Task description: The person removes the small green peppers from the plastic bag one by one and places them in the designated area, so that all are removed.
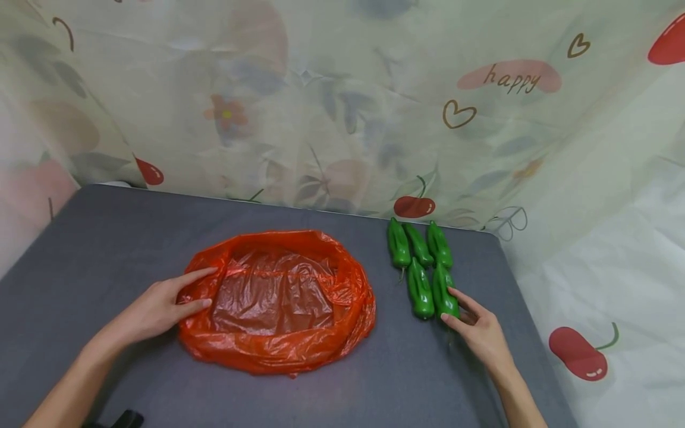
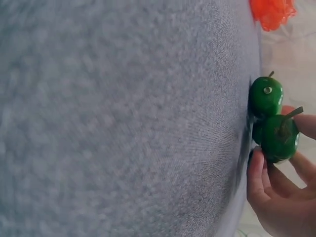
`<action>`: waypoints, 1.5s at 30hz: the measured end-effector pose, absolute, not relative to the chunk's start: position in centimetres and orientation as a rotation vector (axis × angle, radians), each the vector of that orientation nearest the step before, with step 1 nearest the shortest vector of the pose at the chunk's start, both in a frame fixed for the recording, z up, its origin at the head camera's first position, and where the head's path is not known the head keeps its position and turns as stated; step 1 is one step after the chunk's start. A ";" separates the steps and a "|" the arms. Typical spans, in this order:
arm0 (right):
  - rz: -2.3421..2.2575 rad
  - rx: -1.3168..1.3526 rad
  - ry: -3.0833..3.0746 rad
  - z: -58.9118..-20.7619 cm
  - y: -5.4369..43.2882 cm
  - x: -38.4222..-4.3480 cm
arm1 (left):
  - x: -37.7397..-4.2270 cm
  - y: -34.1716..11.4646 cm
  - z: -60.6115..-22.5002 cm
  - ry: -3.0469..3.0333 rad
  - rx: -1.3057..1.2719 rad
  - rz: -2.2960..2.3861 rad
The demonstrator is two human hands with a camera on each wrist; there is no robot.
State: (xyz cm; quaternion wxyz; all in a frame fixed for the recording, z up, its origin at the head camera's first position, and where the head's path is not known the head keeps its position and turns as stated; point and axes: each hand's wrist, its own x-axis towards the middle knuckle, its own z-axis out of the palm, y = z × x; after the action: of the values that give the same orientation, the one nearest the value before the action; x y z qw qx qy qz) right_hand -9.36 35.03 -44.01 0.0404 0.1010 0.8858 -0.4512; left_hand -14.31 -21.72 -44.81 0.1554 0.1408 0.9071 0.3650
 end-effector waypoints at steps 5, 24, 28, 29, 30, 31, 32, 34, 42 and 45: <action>-1.312 0.310 2.728 -44.5 35.3 -9.6 | -14.1 -21.7 -44.8 2.596 0.401 1.056; -1.266 0.334 2.732 -45.3 35.8 -10.3 | -13.7 -22.3 -45.0 2.711 0.473 1.166; -1.258 0.312 2.754 -45.0 36.0 -10.1 | -13.5 -22.5 -44.8 2.736 0.492 1.191; -1.259 0.305 2.762 -44.9 36.1 -10.0 | -13.4 -22.5 -44.6 2.740 0.497 1.197; -1.246 0.302 2.782 -44.8 36.2 -9.9 | -13.3 -22.6 -44.5 2.743 0.503 1.200; -1.236 0.297 2.801 -44.6 36.3 -9.9 | -13.3 -22.6 -44.4 2.745 0.505 1.203; -1.225 0.294 2.826 -44.5 36.3 -9.8 | -13.2 -22.7 -44.2 2.749 0.509 1.202; -1.201 0.287 2.885 -44.2 36.4 -9.6 | -13.1 -22.8 -43.8 2.766 0.508 1.194; -1.185 0.171 3.086 -43.5 35.5 -10.1 | -13.2 -23.2 -43.1 2.858 0.489 1.136; -1.122 0.094 3.148 -43.2 34.7 -10.4 | -13.3 -23.5 -43.1 2.911 0.479 1.089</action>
State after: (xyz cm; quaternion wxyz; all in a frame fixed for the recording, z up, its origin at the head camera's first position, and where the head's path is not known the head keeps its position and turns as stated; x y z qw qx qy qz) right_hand -10.38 34.72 -43.19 -0.1005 0.0279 0.9368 -0.3340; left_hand -13.32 -23.47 -43.13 -0.0015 0.1525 0.9256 0.3464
